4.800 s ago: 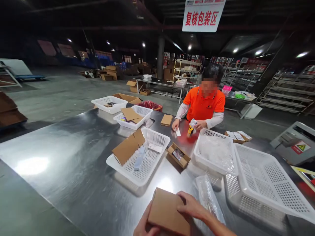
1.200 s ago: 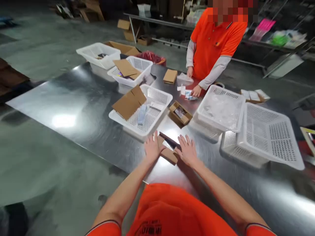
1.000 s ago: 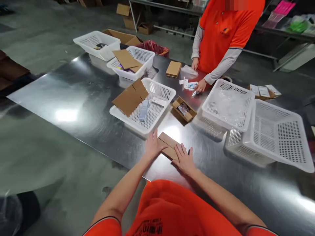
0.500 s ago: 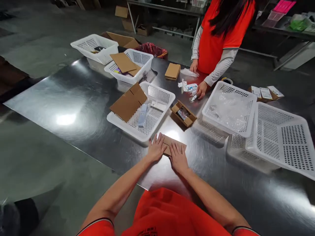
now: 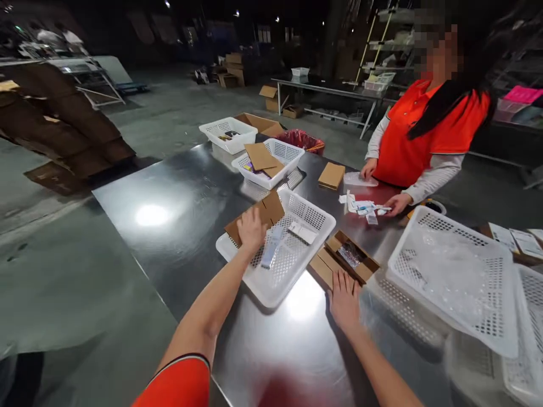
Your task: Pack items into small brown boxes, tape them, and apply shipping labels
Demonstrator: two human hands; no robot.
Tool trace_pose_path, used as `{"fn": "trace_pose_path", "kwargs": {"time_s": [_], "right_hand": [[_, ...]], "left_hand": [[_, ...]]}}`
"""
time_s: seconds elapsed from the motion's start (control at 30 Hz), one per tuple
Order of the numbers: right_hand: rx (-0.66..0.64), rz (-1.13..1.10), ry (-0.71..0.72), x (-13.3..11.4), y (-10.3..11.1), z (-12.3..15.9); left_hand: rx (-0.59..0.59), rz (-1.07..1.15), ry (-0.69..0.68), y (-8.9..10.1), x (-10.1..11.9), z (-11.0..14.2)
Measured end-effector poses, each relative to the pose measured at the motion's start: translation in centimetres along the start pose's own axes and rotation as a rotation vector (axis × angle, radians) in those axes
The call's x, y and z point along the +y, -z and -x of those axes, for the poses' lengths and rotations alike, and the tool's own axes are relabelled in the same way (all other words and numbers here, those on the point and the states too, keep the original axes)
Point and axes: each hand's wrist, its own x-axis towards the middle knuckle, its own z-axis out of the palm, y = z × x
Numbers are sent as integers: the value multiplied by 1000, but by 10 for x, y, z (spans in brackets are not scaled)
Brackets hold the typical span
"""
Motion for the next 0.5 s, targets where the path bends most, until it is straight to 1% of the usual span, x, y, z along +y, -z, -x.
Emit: {"fn": "trace_pose_path", "kwargs": {"time_s": [0.1, 0.17, 0.23, 0.27, 0.3, 0.33, 0.37, 0.4, 0.43, 0.47, 0.5], "right_hand": [[68, -6, -15, 2, -16, 6], [123, -43, -1, 5, -33, 6], [137, -85, 7, 8, -45, -1], [116, -112, -3, 8, -45, -5], [78, -147, -20, 7, -40, -9], [34, -193, -41, 6, -29, -11], [2, -254, -59, 3, -14, -12], [-5, -337, -69, 0, 5, -10], [21, -444, -77, -4, 25, -5], [68, -576, -83, -7, 46, 3], [119, -725, -89, -11, 64, 12]], "left_hand": [[-115, -37, 91, 22, -18, -33], [-148, 7, 68, 46, -28, -43], [-144, 47, -13, 78, -34, -40], [-140, 70, -71, 96, -35, -31], [-144, 103, -144, 114, -35, -16], [-164, 148, -224, 131, -35, 7], [-162, 213, -292, 144, -34, 35], [-185, 281, -363, 154, -33, 67], [-225, 328, -404, 158, -31, 103], [-257, 373, -437, 157, -29, 140], [-328, 412, -462, 151, -27, 176]]}}
